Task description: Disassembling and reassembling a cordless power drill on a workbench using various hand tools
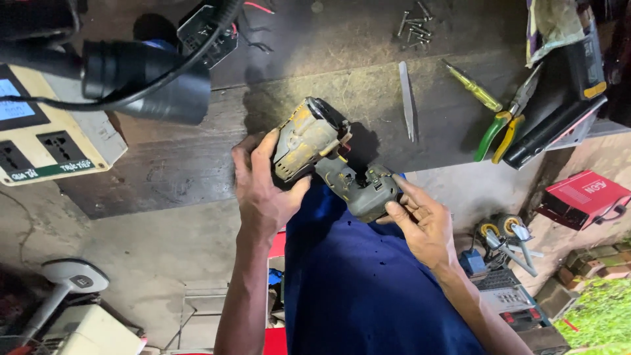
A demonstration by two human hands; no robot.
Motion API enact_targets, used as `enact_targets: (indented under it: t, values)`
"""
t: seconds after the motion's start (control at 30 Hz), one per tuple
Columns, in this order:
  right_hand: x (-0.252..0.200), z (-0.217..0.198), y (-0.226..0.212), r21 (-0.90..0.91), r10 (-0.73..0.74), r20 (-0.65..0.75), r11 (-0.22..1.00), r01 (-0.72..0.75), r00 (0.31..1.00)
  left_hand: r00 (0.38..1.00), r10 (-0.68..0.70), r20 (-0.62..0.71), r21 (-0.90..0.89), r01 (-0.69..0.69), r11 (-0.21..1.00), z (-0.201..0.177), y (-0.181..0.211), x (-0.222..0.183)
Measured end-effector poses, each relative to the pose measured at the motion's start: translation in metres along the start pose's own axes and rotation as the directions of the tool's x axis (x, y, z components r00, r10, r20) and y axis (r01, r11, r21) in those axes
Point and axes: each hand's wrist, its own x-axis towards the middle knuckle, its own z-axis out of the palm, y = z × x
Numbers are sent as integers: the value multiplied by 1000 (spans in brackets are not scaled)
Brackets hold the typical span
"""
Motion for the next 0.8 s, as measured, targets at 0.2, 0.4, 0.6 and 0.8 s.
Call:
enact_targets:
  t: [0.2, 0.4, 0.6, 0.8]
  values:
    - [0, -4, 7, -7, 28, 1, 1000, -28, 1000, 999, 30, -13, 24, -30, 999, 1, 1, 3]
    - [0, -1, 11, -20, 20, -58, 1000, -21, 998, 997, 77, 27, 65, -79, 995, -1, 6, 9]
    - [-6, -6, 27, 74, 86, -116, 994, -78, 989, 995, 91, 50, 37, -93, 995, 7, 9, 7]
    - [-25, 0, 47, 212, 232, -135, 957, -201, 963, 969, 167, 183, 169, -199, 965, -7, 24, 6]
